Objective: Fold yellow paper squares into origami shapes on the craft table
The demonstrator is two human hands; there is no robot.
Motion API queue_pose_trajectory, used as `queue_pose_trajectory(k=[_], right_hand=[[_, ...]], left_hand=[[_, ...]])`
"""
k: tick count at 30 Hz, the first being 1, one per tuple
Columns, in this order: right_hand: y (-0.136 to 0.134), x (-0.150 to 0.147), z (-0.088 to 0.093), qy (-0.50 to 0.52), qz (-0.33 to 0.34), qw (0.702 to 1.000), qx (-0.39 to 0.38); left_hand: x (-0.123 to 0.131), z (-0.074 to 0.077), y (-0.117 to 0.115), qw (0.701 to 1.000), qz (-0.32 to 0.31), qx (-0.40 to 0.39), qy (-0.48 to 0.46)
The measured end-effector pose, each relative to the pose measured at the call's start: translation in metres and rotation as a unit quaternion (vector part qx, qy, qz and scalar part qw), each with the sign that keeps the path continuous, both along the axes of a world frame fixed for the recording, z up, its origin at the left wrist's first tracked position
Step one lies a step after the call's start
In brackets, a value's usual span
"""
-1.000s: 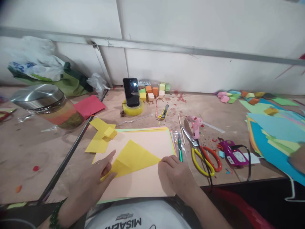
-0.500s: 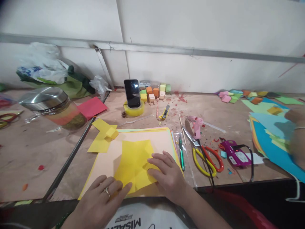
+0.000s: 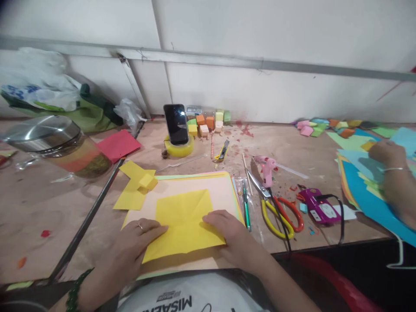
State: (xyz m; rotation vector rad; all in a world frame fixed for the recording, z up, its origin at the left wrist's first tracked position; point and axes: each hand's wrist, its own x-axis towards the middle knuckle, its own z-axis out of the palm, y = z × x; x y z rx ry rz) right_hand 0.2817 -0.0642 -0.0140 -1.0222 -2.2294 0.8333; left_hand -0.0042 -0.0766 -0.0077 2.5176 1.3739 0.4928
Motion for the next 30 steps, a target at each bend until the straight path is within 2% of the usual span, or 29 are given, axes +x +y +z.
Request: queue_pose_trajectory(k=[4,7,10,14,20,25,28,30], right_hand=[[0.003,-0.002,-0.009,0.023,-0.081,0.995,-0.047],[0.006,-0.01,-0.018,0.001,-0.157,0.988,0.005],[0.01,-0.017,-0.022,-0.032,-0.209,0.975,0.063],[0.012,-0.018,-0.02,-0.062,-0.206,0.971,0.099],[0.013,-0.017,-0.024,-0.041,-0.21,0.972,0.093],[0.013,-0.019,-0.025,-0.097,-0.222,0.951,0.192],[0.014,-0.021,-0.019,-0.144,-0.201,0.932,0.266],[0.013,-0.023,-0.013,-0.151,-0.169,0.927,0.297]], left_hand=[[0.004,0.001,0.009,0.991,0.057,-0.102,-0.067],[0.007,0.002,0.015,0.988,0.122,-0.085,-0.049],[0.009,0.0,0.017,0.988,0.15,-0.045,-0.011],[0.009,-0.001,0.017,0.988,0.155,-0.007,0.014],[0.011,-0.003,0.017,0.988,0.146,0.04,0.023],[0.01,-0.006,0.014,0.984,0.158,0.062,0.06],[0.009,-0.005,0.01,0.972,0.182,0.114,0.093],[0.011,-0.004,0.007,0.971,0.15,0.163,0.088]])
